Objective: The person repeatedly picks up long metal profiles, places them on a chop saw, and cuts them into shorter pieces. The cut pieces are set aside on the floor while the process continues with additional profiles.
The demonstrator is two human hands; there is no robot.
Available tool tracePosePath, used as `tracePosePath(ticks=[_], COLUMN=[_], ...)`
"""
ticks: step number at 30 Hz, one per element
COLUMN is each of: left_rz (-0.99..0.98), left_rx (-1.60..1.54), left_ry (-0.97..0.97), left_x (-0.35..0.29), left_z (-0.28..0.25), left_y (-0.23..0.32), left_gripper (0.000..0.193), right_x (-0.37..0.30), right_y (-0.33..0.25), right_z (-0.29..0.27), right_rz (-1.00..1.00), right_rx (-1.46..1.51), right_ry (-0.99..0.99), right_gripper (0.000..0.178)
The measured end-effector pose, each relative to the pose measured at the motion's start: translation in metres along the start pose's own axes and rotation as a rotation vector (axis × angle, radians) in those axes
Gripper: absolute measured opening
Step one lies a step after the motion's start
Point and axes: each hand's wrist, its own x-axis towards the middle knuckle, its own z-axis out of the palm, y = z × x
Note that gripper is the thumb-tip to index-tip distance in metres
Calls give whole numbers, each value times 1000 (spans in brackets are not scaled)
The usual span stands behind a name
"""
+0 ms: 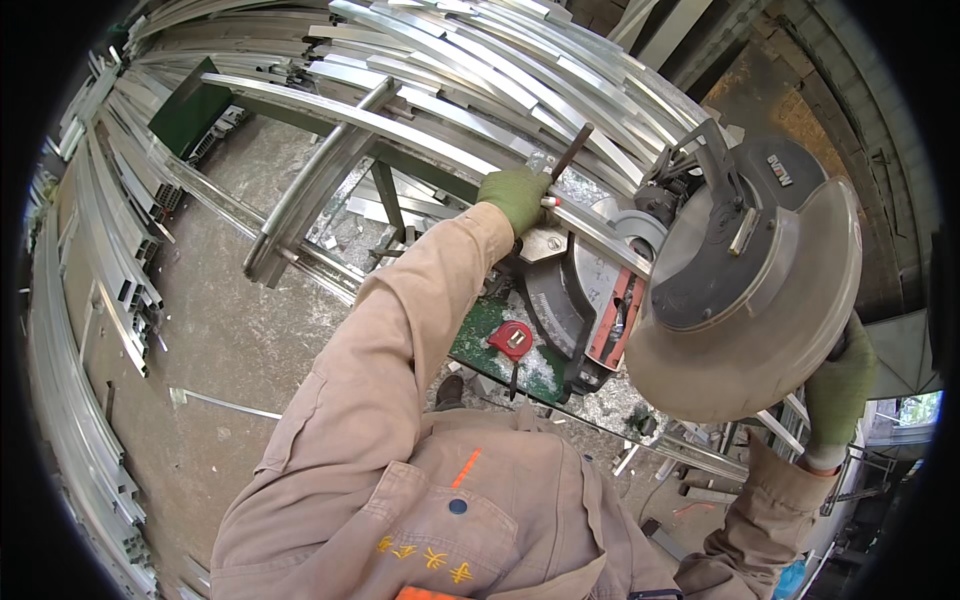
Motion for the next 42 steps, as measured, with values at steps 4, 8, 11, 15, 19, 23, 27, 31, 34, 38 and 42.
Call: tracePosePath(ticks=[4, 8, 11, 15, 19, 23, 27, 31, 34, 38, 42], left_rz=[-14, -13, -25, -29, -36, -45, -54, -45, -39, -27, -15], left_rx=[2, -5, -8, -15, -16, -29, -35, -29, -40, -34, -25], left_ry=[9, -4, -19, -9, -20, -41, -44, -40, -35, -7, -5], left_x=[1, -1, -2, -3, -4, -4, -2, -1, -1, -2, -1], left_z=[0, -3, -5, -6, -9, -11, -9, -7, -5, -6, -6], left_y=[1, 2, 3, 4, 4, 4, 4, 2, 1, 1, 1], left_gripper=[74, 73, 71, 69, 67, 65, 65, 64, 64, 67, 70], right_x=[-19, -27, -32, -42, -52, -59, -64, -72, -82, -99, -117], right_y=[-6, -12, -16, -15, -13, -13, -12, -10, -7, -2, 5], right_z=[9, 12, 16, 22, 26, 32, 37, 40, 45, 56, 70], right_rz=[-30, -52, -146, -80, -31, -43, -128, -125, -122, -112, -177], right_rx=[-2, -1, -12, 9, -15, 22, -76, -97, -106, -169, -219], right_ry=[33, 35, 85, 94, 82, 100, 161, 135, 128, 122, 150], right_gripper=[53, 55, 53, 53, 53, 45, 32, 26, 26, 30, 37])
